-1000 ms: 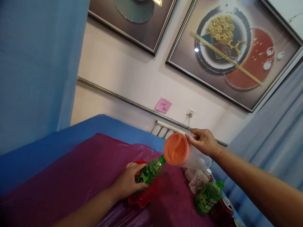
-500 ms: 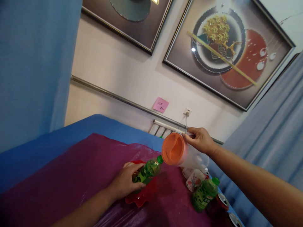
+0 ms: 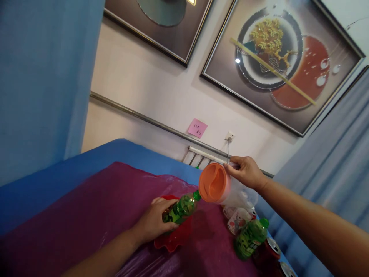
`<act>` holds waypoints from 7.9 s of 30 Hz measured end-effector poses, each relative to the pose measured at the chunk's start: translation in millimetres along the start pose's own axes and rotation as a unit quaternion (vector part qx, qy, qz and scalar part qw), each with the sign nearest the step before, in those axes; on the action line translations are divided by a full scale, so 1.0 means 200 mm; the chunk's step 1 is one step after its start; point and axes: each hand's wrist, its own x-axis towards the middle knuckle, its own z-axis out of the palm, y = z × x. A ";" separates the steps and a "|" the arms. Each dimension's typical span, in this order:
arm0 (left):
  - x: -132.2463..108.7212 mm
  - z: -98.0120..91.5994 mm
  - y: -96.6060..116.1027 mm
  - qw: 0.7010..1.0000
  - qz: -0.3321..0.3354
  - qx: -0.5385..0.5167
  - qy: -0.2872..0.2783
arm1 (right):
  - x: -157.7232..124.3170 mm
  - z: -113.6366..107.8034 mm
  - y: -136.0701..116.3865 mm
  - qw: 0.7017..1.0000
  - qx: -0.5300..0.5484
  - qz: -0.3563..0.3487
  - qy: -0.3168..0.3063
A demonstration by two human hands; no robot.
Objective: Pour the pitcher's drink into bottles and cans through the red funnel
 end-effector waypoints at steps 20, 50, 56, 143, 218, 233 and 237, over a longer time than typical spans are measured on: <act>0.00 -0.02 0.02 1.000 -0.008 0.010 -0.011 | 0.00 -0.02 0.00 1.000 -0.012 -0.017 0.008; 0.00 -0.01 0.02 1.000 -0.004 0.011 -0.016 | -0.01 -0.02 0.00 1.000 -0.017 -0.015 -0.001; 0.00 -0.01 0.02 1.000 0.001 0.010 -0.017 | -0.02 -0.02 -0.01 1.000 -0.014 -0.015 -0.001; 0.00 -0.01 0.01 1.000 0.011 0.009 -0.015 | -0.01 -0.03 -0.03 0.999 -0.020 -0.009 -0.034; -0.01 -0.01 0.01 1.000 0.014 0.009 -0.020 | -0.04 -0.04 -0.02 0.999 -0.023 -0.008 -0.038; -0.01 -0.01 0.02 1.000 0.011 0.005 -0.019 | -0.04 -0.04 -0.01 0.999 -0.014 -0.005 -0.036; -0.01 -0.01 0.02 1.000 0.013 0.008 -0.020 | -0.03 -0.05 -0.02 0.999 -0.018 -0.003 -0.039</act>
